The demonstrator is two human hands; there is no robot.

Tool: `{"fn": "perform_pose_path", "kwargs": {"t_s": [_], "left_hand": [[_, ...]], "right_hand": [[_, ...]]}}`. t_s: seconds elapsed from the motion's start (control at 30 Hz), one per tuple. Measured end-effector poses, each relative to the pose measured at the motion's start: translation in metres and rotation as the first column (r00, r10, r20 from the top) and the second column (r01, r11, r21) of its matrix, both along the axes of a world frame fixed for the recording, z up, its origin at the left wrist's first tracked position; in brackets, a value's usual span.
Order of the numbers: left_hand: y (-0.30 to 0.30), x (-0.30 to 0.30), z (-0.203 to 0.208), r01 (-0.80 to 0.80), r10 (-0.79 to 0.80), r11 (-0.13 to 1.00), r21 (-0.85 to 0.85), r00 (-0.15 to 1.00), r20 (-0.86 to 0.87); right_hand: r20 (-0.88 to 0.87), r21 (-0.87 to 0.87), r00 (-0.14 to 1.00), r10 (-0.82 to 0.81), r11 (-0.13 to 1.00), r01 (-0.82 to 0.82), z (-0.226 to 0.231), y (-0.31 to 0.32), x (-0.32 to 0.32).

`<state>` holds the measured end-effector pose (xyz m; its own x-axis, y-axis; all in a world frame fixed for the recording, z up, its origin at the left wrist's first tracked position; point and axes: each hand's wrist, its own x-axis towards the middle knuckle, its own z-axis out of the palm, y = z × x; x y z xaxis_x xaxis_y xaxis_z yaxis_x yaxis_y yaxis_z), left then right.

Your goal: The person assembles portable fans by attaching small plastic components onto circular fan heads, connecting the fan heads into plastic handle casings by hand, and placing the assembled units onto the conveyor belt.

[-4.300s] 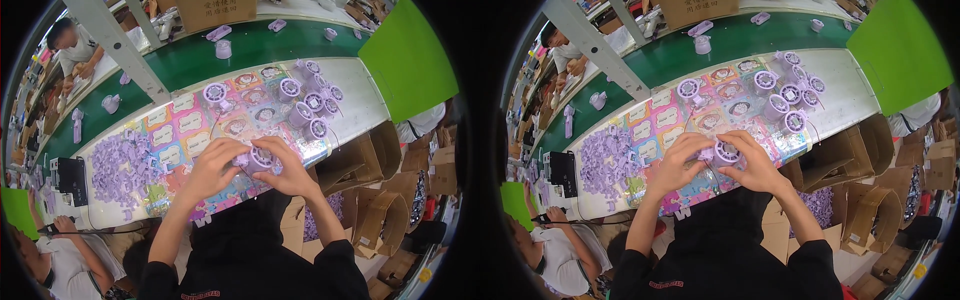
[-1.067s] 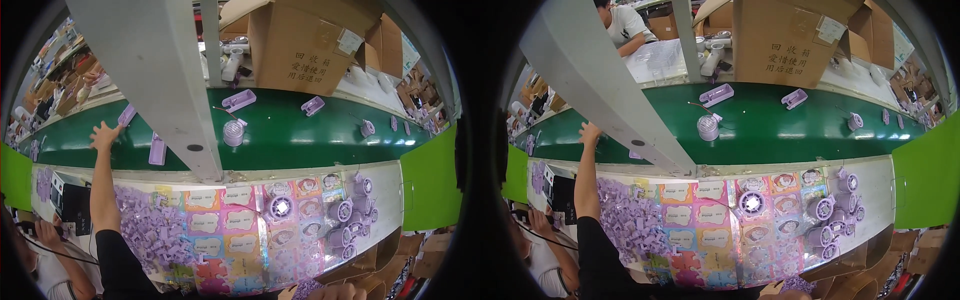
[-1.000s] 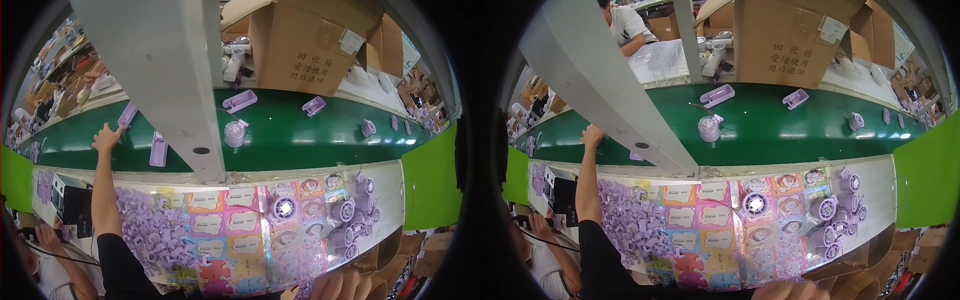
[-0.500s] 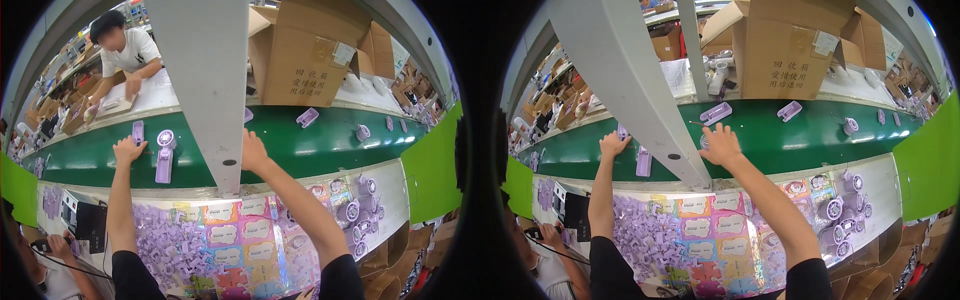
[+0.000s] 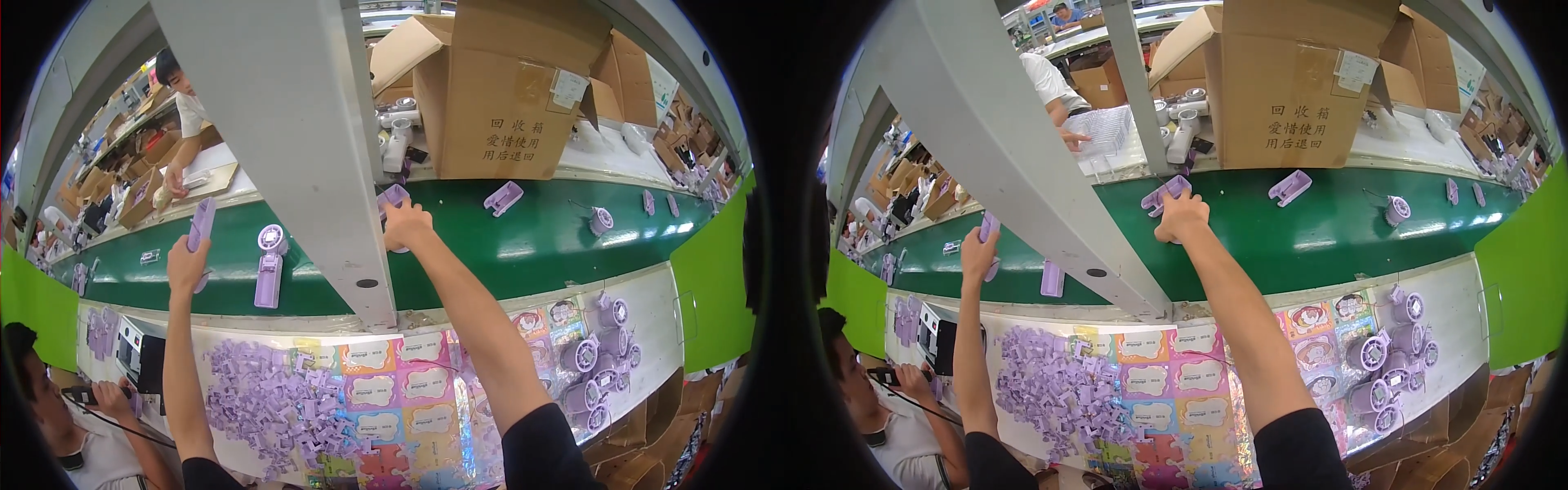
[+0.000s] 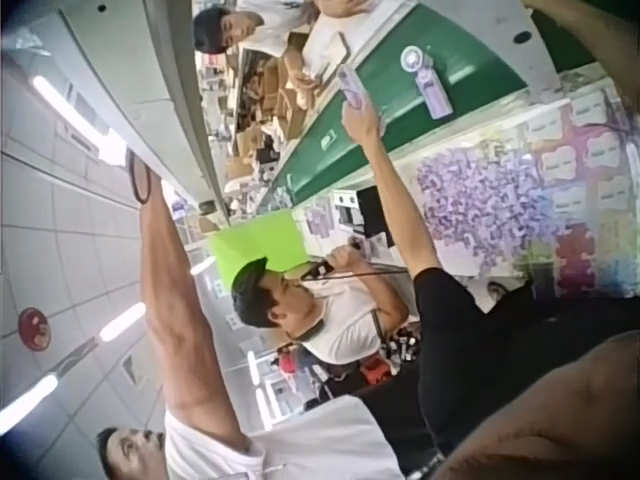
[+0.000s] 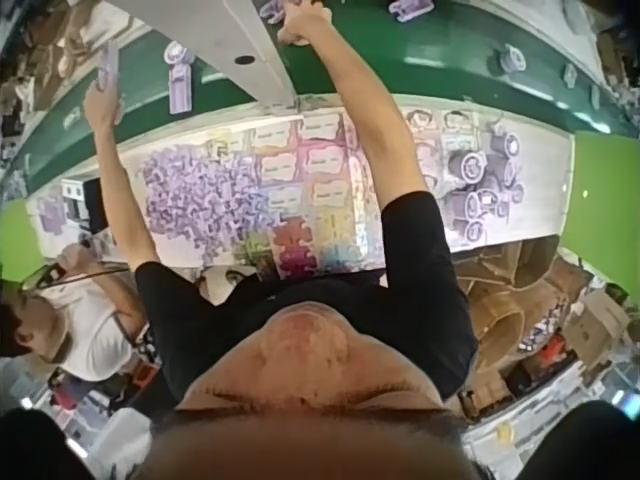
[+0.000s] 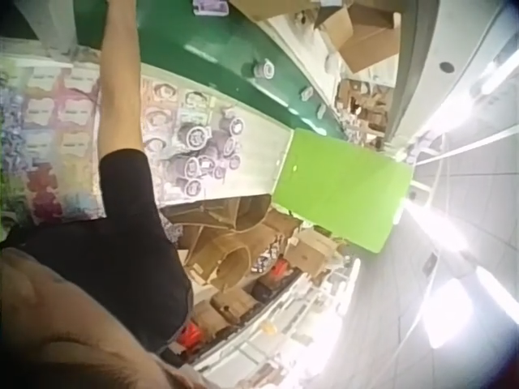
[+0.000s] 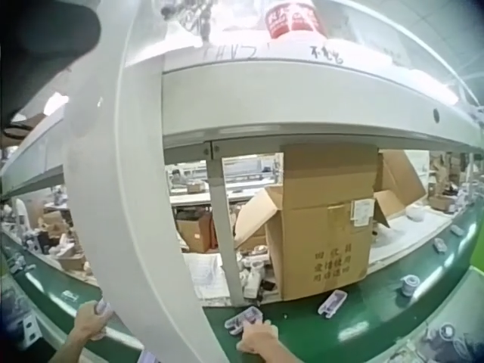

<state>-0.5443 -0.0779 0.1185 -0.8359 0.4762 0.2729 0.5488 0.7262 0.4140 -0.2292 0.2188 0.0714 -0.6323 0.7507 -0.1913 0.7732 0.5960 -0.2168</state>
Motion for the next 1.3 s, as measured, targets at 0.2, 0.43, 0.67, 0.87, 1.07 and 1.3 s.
{"fn": "perform_pose_path", "kwargs": {"t_s": [0.2,0.43,0.67,0.87,1.07,1.3], "left_hand": [[-0.038,0.105,0.065,0.326,-0.367,0.915,0.236,0.917,0.157],[-0.094,0.225,0.077,0.637,-0.652,0.757,0.144,0.721,0.233],[-0.074,0.340,0.029,0.887,-0.886,0.462,0.024,0.460,0.055],[-0.071,0.421,-0.007,0.883,-0.880,0.465,-0.063,0.469,0.079],[-0.069,0.459,-0.051,0.834,-0.839,0.544,-0.085,0.543,-0.038],[-0.062,0.489,-0.057,0.815,-0.825,0.562,-0.140,0.543,-0.156]], "right_hand": [[-0.030,0.027,0.999,-0.043,0.999,0.044,-0.012,-0.002,0.010],[-0.082,0.134,0.997,0.013,0.991,-0.002,0.010,-0.001,0.103],[-0.004,0.281,0.995,0.099,0.955,-0.094,0.045,-0.025,0.289],[0.078,0.229,0.981,0.179,0.954,-0.192,0.040,-0.093,0.355],[0.143,0.127,0.955,0.259,0.952,-0.278,0.041,-0.114,0.368],[-0.122,0.271,0.973,0.198,0.949,-0.160,0.076,-0.034,0.281]]}}
